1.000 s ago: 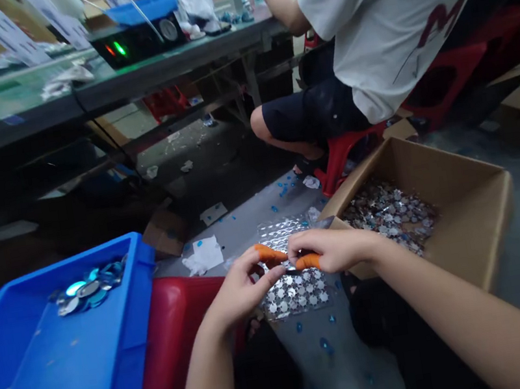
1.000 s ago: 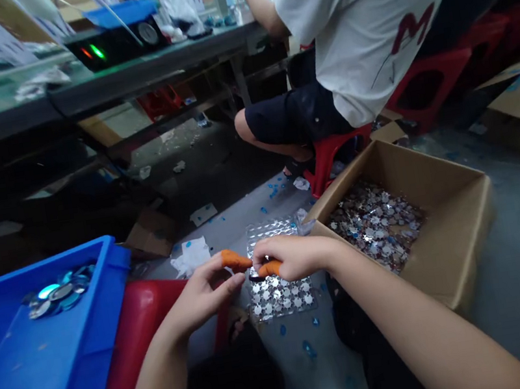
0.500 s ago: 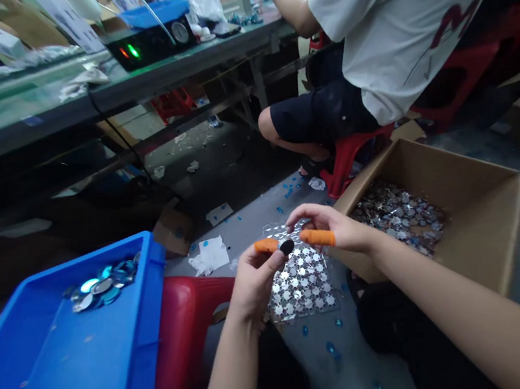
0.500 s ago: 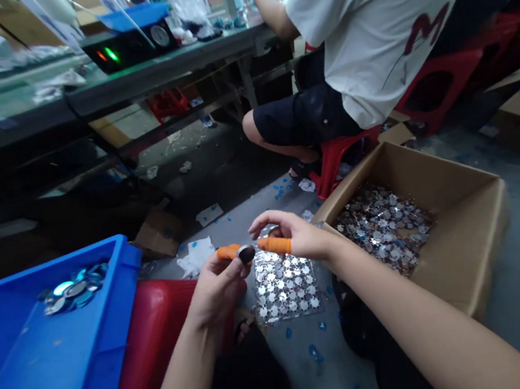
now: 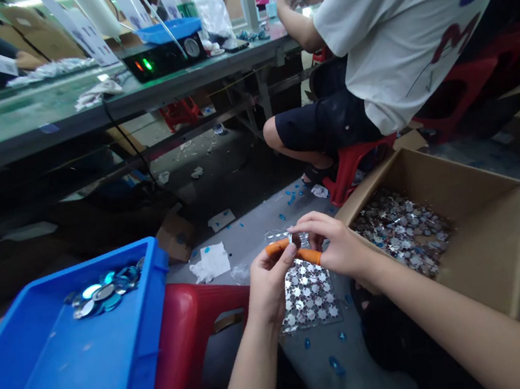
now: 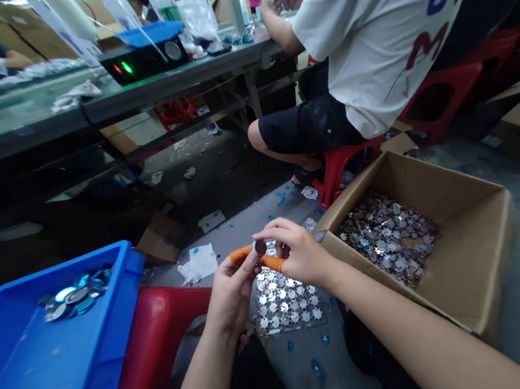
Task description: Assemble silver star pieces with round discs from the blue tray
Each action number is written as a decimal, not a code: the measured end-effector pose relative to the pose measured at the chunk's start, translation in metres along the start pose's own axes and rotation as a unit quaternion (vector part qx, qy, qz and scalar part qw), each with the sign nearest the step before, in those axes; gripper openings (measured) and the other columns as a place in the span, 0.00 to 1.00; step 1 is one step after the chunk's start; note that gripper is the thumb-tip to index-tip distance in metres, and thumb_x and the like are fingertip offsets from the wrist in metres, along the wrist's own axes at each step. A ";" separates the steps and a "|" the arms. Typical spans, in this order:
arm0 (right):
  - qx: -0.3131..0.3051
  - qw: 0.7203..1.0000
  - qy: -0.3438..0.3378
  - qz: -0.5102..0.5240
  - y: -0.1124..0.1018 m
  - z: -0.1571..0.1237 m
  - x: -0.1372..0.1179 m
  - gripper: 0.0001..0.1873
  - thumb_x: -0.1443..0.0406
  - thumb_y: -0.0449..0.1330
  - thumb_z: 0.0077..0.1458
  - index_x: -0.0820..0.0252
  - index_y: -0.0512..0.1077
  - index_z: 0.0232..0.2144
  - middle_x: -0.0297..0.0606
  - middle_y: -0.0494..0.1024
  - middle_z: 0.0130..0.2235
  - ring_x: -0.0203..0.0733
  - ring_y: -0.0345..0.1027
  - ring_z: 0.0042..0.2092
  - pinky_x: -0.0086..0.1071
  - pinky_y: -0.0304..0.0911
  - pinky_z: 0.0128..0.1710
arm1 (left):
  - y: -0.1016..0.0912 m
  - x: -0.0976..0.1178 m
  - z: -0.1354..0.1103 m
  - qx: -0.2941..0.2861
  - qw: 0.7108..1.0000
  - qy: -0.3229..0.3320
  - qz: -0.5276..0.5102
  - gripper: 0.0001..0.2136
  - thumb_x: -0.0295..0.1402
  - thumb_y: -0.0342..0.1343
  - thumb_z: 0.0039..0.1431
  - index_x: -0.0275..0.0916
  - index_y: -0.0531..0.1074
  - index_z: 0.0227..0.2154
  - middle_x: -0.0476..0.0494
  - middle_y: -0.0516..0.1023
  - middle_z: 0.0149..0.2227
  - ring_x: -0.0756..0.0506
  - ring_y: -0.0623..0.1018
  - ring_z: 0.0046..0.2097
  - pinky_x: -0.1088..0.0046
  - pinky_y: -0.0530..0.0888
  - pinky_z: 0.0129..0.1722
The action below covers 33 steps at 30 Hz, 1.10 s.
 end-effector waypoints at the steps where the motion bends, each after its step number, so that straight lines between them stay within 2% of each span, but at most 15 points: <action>1: 0.000 1.000 0.000 0.001 -0.001 0.000 0.001 0.17 0.64 0.66 0.57 0.50 0.77 0.50 0.42 0.73 0.48 0.34 0.64 0.30 0.32 0.66 0.29 | -0.001 0.001 0.000 -0.002 1.000 0.002 0.008 0.16 0.40 0.73 0.48 0.37 0.82 0.37 0.40 0.82 0.38 0.46 0.77 0.39 0.74 0.70 0.39; 4: -0.005 1.000 -0.005 -0.007 -0.004 0.001 0.002 0.17 0.65 0.66 0.58 0.49 0.78 0.50 0.41 0.73 0.48 0.34 0.64 0.30 0.32 0.66 0.29 | -0.005 0.005 0.001 0.003 0.999 0.016 0.051 0.15 0.42 0.70 0.52 0.36 0.82 0.37 0.40 0.82 0.39 0.45 0.77 0.40 0.74 0.71 0.37; 8: -0.018 0.999 -0.014 -0.025 -0.006 0.001 0.001 0.16 0.65 0.65 0.58 0.48 0.78 0.50 0.41 0.73 0.48 0.35 0.63 0.30 0.33 0.66 0.29 | -0.007 0.011 0.001 -0.014 0.988 0.046 0.144 0.12 0.41 0.68 0.54 0.36 0.82 0.35 0.41 0.82 0.35 0.44 0.77 0.39 0.72 0.72 0.41; 13: -0.034 0.999 -0.016 -0.035 -0.006 0.002 0.001 0.15 0.63 0.65 0.59 0.48 0.79 0.49 0.42 0.73 0.47 0.38 0.67 0.34 0.35 0.68 0.31 | -0.005 0.014 0.000 -0.015 0.983 0.051 0.178 0.13 0.41 0.67 0.55 0.36 0.81 0.34 0.41 0.82 0.36 0.43 0.77 0.40 0.70 0.72 0.43; 17: -0.042 0.997 -0.033 -0.051 -0.006 0.002 0.003 0.14 0.63 0.65 0.59 0.49 0.79 0.48 0.42 0.74 0.46 0.42 0.70 0.39 0.36 0.69 0.34 | -0.006 0.014 0.000 -0.017 0.973 0.065 0.219 0.11 0.40 0.67 0.55 0.36 0.81 0.33 0.42 0.80 0.33 0.45 0.76 0.37 0.72 0.72 0.39; 21: -0.060 0.995 -0.032 -0.075 -0.006 0.000 0.008 0.13 0.63 0.64 0.60 0.50 0.80 0.47 0.43 0.74 0.46 0.44 0.70 0.42 0.38 0.70 0.38 | -0.006 0.017 -0.002 0.003 0.937 0.123 0.328 0.07 0.37 0.64 0.56 0.38 0.80 0.29 0.44 0.78 0.31 0.45 0.75 0.34 0.72 0.70 0.36; 26: -0.064 0.993 -0.005 -0.104 -0.003 -0.002 0.011 0.10 0.63 0.64 0.59 0.51 0.81 0.44 0.43 0.74 0.46 0.43 0.70 0.40 0.38 0.69 0.42 | -0.004 0.020 -0.006 0.046 0.876 0.193 0.441 0.03 0.30 0.62 0.54 0.40 0.79 0.27 0.45 0.77 0.30 0.44 0.76 0.35 0.70 0.70 0.39; 28: -0.062 0.993 0.005 -0.102 -0.003 -0.002 0.010 0.10 0.64 0.65 0.58 0.51 0.81 0.43 0.42 0.75 0.45 0.41 0.69 0.38 0.37 0.69 0.40 | -0.007 0.020 -0.005 0.063 0.877 0.185 0.438 0.03 0.31 0.62 0.54 0.40 0.79 0.27 0.45 0.78 0.30 0.43 0.76 0.35 0.69 0.70 0.39; 30: -0.055 0.995 0.024 -0.077 -0.004 0.000 0.010 0.11 0.66 0.66 0.56 0.52 0.81 0.43 0.41 0.75 0.45 0.38 0.67 0.33 0.35 0.68 0.35 | -0.012 0.020 -0.002 0.063 0.899 0.139 0.410 0.05 0.34 0.62 0.55 0.39 0.79 0.29 0.43 0.79 0.31 0.43 0.77 0.35 0.69 0.71 0.38; 31: -0.049 0.996 0.038 -0.057 -0.006 0.001 0.010 0.12 0.66 0.68 0.55 0.52 0.80 0.43 0.41 0.75 0.45 0.36 0.66 0.31 0.34 0.67 0.33 | -0.013 0.019 -0.002 0.045 0.912 0.105 0.395 0.06 0.36 0.62 0.56 0.38 0.79 0.29 0.43 0.79 0.31 0.43 0.77 0.34 0.69 0.71 0.37; 33: -0.028 0.997 0.070 -0.007 -0.010 0.003 0.013 0.15 0.65 0.71 0.51 0.53 0.81 0.43 0.41 0.75 0.46 0.33 0.64 0.29 0.31 0.64 0.29 | -0.011 0.016 -0.004 -0.037 0.923 0.037 0.382 0.08 0.37 0.61 0.56 0.38 0.79 0.31 0.42 0.80 0.32 0.42 0.77 0.34 0.69 0.72 0.36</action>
Point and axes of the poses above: each hand's wrist, its own z-axis towards the middle knuckle, its own y-axis out of the palm, x = y × z, the point moved 5 cm from there along z, towards the middle knuckle
